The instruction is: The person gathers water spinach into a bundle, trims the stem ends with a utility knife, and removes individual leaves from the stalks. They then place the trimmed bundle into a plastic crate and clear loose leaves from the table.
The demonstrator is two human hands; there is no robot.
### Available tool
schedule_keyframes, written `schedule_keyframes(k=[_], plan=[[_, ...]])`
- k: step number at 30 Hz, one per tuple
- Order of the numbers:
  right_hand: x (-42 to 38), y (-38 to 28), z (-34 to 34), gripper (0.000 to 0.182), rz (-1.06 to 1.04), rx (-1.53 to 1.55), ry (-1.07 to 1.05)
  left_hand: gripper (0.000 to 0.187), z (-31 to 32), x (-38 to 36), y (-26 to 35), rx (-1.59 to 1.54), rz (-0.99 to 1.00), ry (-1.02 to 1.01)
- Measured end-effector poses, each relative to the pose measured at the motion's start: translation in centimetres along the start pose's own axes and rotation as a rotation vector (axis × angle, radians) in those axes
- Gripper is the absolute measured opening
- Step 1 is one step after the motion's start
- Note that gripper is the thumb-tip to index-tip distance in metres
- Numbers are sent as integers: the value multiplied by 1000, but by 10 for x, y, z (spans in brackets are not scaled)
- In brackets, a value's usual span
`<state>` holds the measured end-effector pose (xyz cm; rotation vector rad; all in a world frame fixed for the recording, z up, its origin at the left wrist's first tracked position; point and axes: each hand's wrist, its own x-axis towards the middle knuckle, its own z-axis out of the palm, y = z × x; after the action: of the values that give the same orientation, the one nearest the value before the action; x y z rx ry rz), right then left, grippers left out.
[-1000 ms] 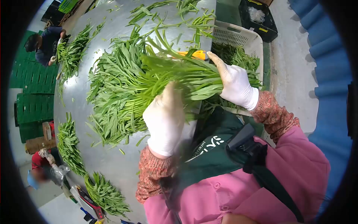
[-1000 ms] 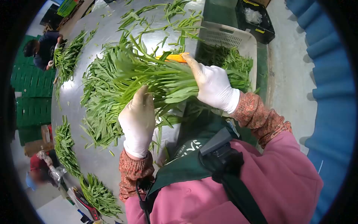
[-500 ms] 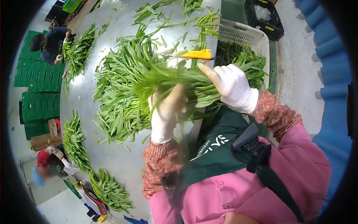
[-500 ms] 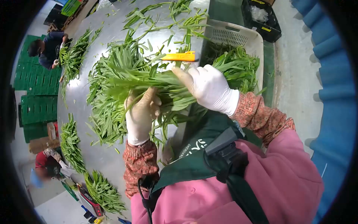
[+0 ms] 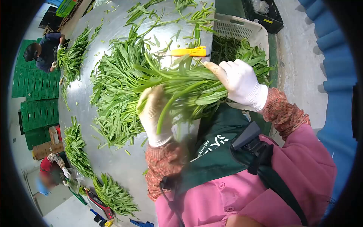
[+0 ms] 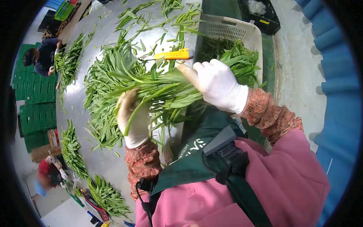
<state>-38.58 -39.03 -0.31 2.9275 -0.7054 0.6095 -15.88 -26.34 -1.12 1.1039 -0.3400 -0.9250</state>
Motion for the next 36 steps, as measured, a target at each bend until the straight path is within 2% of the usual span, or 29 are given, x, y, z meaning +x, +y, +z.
schedule_keyframes(k=[1,2,3,4,5,7,9,10,11,12,13,15,18,19,21,22,23,25,29,31,33,34,35,36], plan=[[-3,5,-1,60,-3,-23,-1,11,6,1,15,61,70,59],[-6,12,-1,60,-3,-48,-3,10,15,-2,31,-13,71,220],[-10,20,-2,60,-2,-76,-4,12,-10,3,40,-34,117,227],[-14,30,0,60,6,-95,13,15,-33,3,51,-68,141,117],[-14,35,-5,59,4,-113,12,13,-24,-3,67,-20,164,165],[-14,41,-13,58,-48,-184,30,12,-12,-7,82,253,251,99],[-8,40,-21,61,-133,-206,42,13,22,-22,101,756,246,-64],[-3,38,-25,63,-179,-215,53,13,36,-19,99,963,426,-252],[1,37,-27,62,-221,-227,71,23,51,-12,102,1244,617,-479],[5,35,-29,62,-263,-239,90,35,62,-2,93,1416,881,-607],[8,34,-30,61,-305,-252,109,41,80,-3,86,1436,912,-684],[12,31,-34,60,-335,-220,136,43,84,0,69,1558,650,-871],[9,34,-43,60,-342,-222,85,36,74,17,61,1365,495,-886],[6,35,-43,60,-330,-239,77,20,74,18,63,1209,462,-853],[1,39,-44,60,-319,-271,62,9,70,13,72,938,-42,-613],[-1,42,-43,60,-309,-269,74,5,70,13,78,875,-131,-546],[-4,46,-44,60,-300,-272,78,6,67,14,82,1058,28,-548],[-10,54,-46,60,-280,-280,87,6,40,27,88,1154,310,-583],[-20,70,-57,59,-258,-231,233,8,6,44,106,1179,159,-239],[-20,72,-61,58,-270,-153,254,9,2,52,102,1146,108,-228],[-17,73,-59,57,-295,-80,296,10,12,53,94,1038,79,-358],[-16,72,-60,56,-289,-22,254,17,20,53,87,922,104,-439],[-13,69,-58,56,-269,48,253,31,27,55,81,756,89,-623],[-9,65,-56,56,-249,118,251,52,41,53,78,641,-6,-719]])
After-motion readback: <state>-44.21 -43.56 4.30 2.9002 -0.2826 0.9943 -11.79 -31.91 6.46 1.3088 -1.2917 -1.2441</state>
